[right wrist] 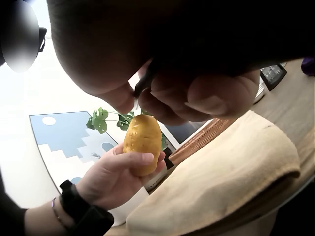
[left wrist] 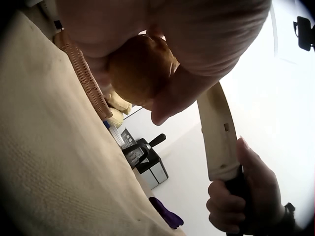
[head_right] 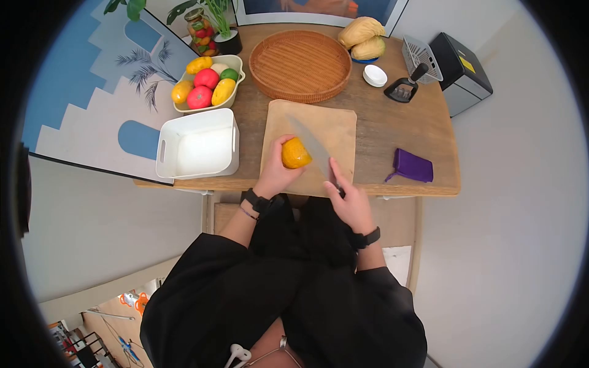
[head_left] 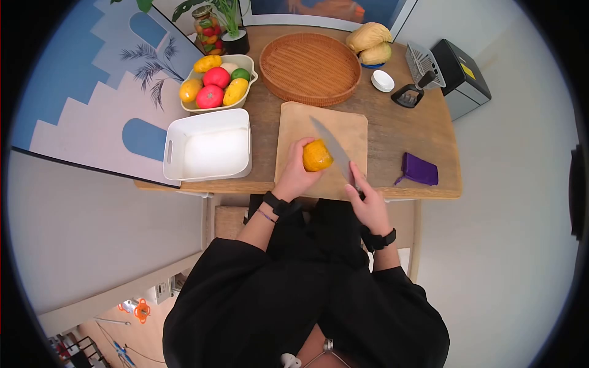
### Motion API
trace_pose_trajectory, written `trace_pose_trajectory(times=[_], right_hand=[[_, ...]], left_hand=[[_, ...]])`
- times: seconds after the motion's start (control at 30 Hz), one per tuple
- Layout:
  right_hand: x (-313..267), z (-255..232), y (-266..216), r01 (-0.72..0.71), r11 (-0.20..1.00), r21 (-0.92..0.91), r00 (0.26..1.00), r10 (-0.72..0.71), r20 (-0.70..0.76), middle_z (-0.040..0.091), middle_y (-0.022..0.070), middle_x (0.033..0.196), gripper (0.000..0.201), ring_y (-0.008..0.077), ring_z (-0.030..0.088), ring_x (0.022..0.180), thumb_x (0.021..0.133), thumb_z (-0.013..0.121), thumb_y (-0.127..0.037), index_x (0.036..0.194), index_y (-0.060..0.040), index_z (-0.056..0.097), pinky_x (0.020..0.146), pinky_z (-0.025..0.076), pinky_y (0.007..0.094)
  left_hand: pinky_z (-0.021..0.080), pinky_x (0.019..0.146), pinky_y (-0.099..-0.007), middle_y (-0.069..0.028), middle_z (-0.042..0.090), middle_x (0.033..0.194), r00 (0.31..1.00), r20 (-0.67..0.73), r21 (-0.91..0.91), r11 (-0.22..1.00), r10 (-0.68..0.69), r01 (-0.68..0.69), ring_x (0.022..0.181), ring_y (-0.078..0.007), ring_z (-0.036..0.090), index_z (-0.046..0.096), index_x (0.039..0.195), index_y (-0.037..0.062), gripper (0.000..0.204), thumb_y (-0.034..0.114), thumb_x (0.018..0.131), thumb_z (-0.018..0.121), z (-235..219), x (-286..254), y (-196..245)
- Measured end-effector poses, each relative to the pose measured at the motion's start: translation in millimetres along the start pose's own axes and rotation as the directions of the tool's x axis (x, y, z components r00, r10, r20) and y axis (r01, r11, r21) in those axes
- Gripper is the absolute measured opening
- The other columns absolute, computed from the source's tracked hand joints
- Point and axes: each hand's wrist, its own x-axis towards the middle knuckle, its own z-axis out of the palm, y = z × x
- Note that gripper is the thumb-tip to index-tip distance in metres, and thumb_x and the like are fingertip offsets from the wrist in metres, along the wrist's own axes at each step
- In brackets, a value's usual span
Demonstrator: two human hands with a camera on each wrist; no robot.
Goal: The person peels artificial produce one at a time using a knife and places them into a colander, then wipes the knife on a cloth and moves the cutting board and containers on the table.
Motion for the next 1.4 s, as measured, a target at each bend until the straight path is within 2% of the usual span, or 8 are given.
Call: trace_pose_trajectory(times=[0.1,0.27,0.67,0.77,0.87,0.9,1.2,1.4], right_hand=[[-3,4,-12,-0.188,0.979,0.082,0.968,0.170,0.184,0.067,0.0178,0.131,0.059,0.0357,0.071,0.109,0.099,0.067,-0.020,0.154,-0.0170,0.048,0.088,0.057,0.0341],[-10,15,-16,0.055,0.997,0.055,0.994,-0.060,0.087,0.074,0.0183,0.107,0.060,0.0371,0.073,0.086,0.098,0.070,-0.026,0.154,-0.0214,0.050,0.077,0.058,0.0382],[-11,10,-21,0.106,0.967,-0.232,0.982,-0.065,0.177,0.067,0.0146,0.069,0.064,0.0375,0.067,0.061,0.095,0.071,-0.034,0.155,-0.0329,0.048,0.057,0.055,0.0453],[-7,10,-13,0.097,0.972,-0.213,0.988,-0.068,0.140,0.069,0.0160,0.072,0.064,0.0383,0.067,0.062,0.096,0.070,-0.034,0.156,-0.0321,0.046,0.058,0.056,0.0446],[2,8,8,-0.021,0.983,-0.181,0.999,0.013,-0.042,0.071,0.0186,0.077,0.063,0.0396,0.069,0.067,0.097,0.068,-0.033,0.156,-0.0293,0.045,0.061,0.056,0.0453],[5,-5,5,-0.236,0.924,-0.300,0.968,0.250,0.010,0.073,0.0201,0.087,0.060,0.0406,0.070,0.074,0.099,0.066,-0.031,0.155,-0.0257,0.047,0.065,0.057,0.0450],[-7,-1,-4,0.040,0.999,-0.017,0.994,-0.039,0.105,0.072,0.0185,0.116,0.061,0.0375,0.073,0.090,0.097,0.069,-0.026,0.154,-0.0237,0.049,0.076,0.059,0.0388],[9,-2,-3,-0.241,0.942,-0.232,0.959,0.269,0.095,0.074,0.0179,0.107,0.062,0.0386,0.072,0.088,0.096,0.070,-0.025,0.154,-0.0239,0.048,0.074,0.058,0.0405]], left_hand=[[0.046,0.109,-0.0373,-0.0151,0.049,0.140,1.000,0.000,-0.156,0.987,-0.025,0.025,0.134,-0.0275,0.051,0.042,0.144,0.0036,0.079,0.003,0.077,0.084,0,-4,-2],[0.045,0.110,-0.0392,-0.0166,0.053,0.134,0.991,-0.006,-0.204,0.970,-0.137,0.133,0.130,-0.0314,0.054,0.043,0.141,0.0021,0.075,0.002,0.077,0.083,-14,-5,18],[0.047,0.104,-0.0371,-0.0160,0.054,0.131,0.994,-0.099,0.018,0.999,-0.042,0.044,0.122,-0.0285,0.057,0.045,0.142,0.0020,0.084,0.008,0.071,0.089,-6,-7,-6],[0.049,0.103,-0.0375,-0.0147,0.054,0.130,0.982,-0.015,-0.163,0.970,-0.188,0.183,0.119,-0.0277,0.058,0.044,0.142,0.0032,0.083,0.009,0.072,0.089,-3,-7,-3],[0.050,0.101,-0.0342,-0.0112,0.056,0.126,0.994,-0.113,-0.067,0.998,-0.008,0.001,0.116,-0.0198,0.058,0.041,0.140,0.0053,0.079,0.007,0.076,0.087,-4,-8,-1],[0.049,0.102,-0.0344,-0.0106,0.056,0.127,0.996,-0.069,-0.121,0.991,-0.056,0.047,0.117,-0.0194,0.058,0.040,0.140,0.0056,0.079,0.007,0.077,0.088,-8,-7,3],[0.049,0.104,-0.0352,-0.0106,0.056,0.128,0.961,0.229,-0.440,0.864,-0.154,0.243,0.122,-0.0204,0.057,0.038,0.142,0.0056,0.081,0.010,0.078,0.087,-1,-5,21],[0.048,0.105,-0.0335,-0.0085,0.056,0.135,0.904,0.385,-0.604,0.689,-0.188,0.400,0.124,-0.0190,0.058,0.035,0.149,0.0069,0.081,-0.002,0.081,0.079,-27,-8,32]])
